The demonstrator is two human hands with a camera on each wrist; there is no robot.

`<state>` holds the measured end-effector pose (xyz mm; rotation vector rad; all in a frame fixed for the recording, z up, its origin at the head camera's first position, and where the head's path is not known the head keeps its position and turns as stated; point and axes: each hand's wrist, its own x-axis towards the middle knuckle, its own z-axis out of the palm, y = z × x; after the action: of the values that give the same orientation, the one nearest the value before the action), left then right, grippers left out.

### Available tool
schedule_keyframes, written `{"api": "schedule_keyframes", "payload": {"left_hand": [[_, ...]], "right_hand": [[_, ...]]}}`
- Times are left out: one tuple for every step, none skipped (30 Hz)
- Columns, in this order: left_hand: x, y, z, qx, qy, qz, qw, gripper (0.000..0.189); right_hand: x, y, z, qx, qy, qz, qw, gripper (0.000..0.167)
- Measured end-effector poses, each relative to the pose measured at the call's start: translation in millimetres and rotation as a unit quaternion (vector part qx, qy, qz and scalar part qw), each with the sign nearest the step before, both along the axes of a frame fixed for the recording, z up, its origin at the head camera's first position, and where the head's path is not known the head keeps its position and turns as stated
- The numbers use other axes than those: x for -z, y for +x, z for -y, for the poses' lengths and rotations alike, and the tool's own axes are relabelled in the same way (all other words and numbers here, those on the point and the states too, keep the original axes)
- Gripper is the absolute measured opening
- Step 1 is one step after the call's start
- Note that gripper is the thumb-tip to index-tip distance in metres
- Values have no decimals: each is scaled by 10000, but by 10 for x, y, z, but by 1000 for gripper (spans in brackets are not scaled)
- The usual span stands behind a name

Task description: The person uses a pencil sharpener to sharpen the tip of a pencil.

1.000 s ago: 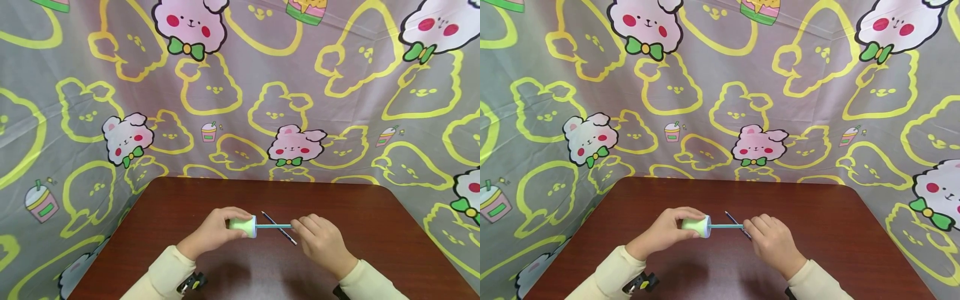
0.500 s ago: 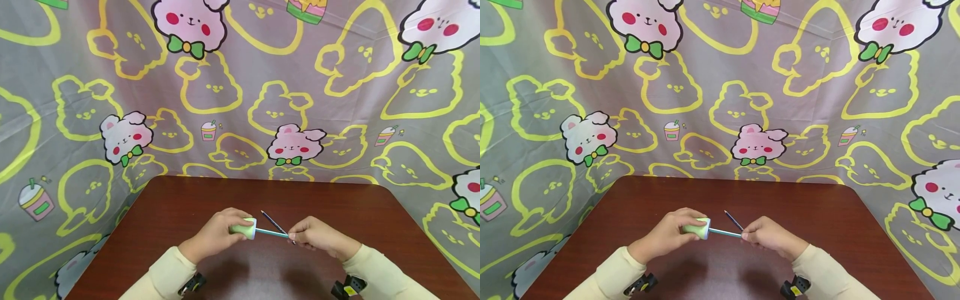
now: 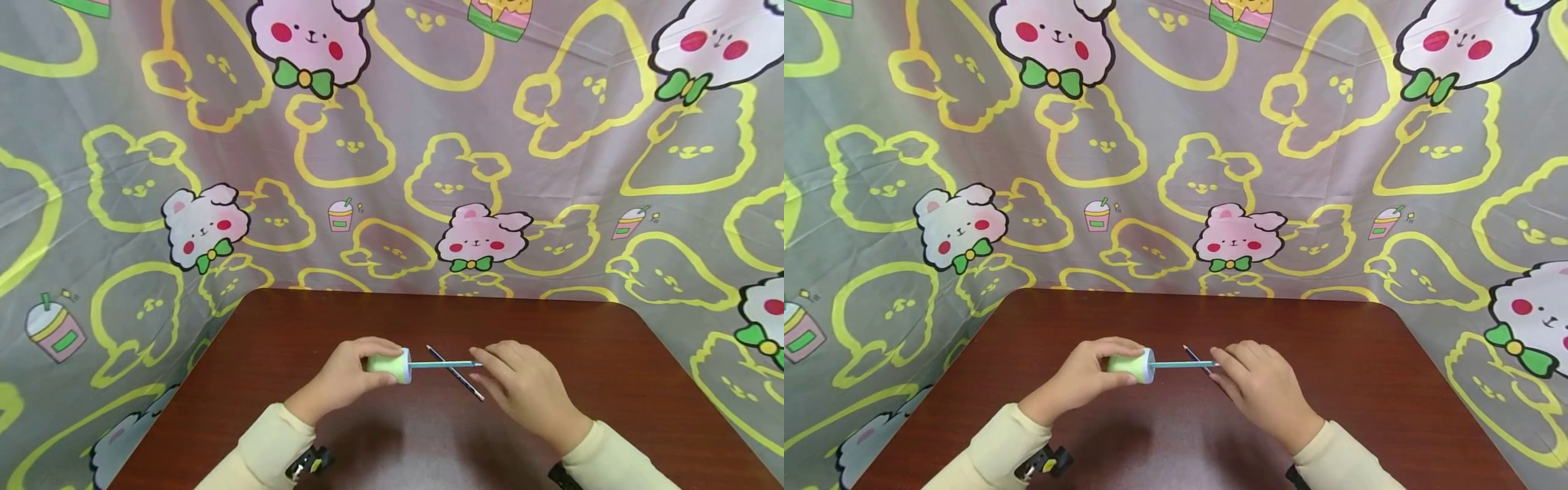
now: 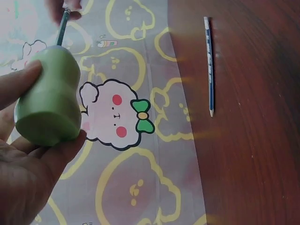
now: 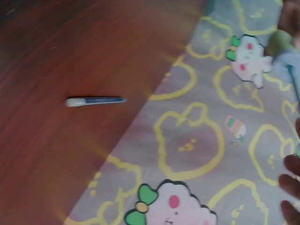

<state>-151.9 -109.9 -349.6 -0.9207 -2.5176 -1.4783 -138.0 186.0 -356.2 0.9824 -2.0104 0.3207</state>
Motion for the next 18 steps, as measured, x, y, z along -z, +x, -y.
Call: {"api": "schedule_keyframes", "payload": {"left_hand": [[0,-2,1,7,20,97,10000,34],[1,-5,0,20,20,182,9998,34],[2,-7,-4,57,19,258,9997,34],[2,-9,-6,94,3,309,9995,34],[4,-9,-8,138,-16,335,9993,34],[5,-8,-12,176,-33,337,9993,33],[5,-7,-15,215,-25,347,9992,33],[5,-6,-17,246,-5,341,9991,33],[2,-3,-17,275,17,331,9991,33],[-6,4,-17,291,34,306,9991,33],[-12,7,-17,312,55,263,9992,34],[-21,12,-16,327,60,206,9992,34],[-30,18,-16,338,55,144,9993,34],[-38,25,-16,333,24,43,9994,34],[-46,33,-19,322,-16,-71,9995,35],[-54,41,-23,307,-82,-221,9993,35],[-56,45,-27,303,-162,-378,9987,34],[-61,51,-31,303,-244,-556,9977,34]], "right_hand": [[19,-17,0,-150,59,-541,9984,36],[31,-30,3,-293,94,-928,9952,33],[39,-40,8,-424,109,-1239,9913,31],[44,-52,20,-535,114,-1475,9876,29],[46,-57,32,-620,106,-1626,9847,28],[44,-57,46,-705,76,-1714,9826,28],[38,-52,60,-769,39,-1754,9815,28],[33,-44,71,-804,-4,-1753,9812,28],[30,-34,79,-815,-43,-1692,9822,28],[35,-26,85,-793,-115,-1580,9842,29],[44,-17,89,-761,-191,-1428,9866,30],[50,-5,91,-709,-269,-1243,9893,31],[56,11,90,-654,-329,-972,9926,33],[63,24,84,-595,-361,-635,9955,32],[66,39,78,-543,-396,-176,9976,28],[58,55,73,-521,-434,447,9967,24],[35,71,64,-578,-442,1302,9888,21],[4,80,55,-701,-504,2318,9689,18]]}}
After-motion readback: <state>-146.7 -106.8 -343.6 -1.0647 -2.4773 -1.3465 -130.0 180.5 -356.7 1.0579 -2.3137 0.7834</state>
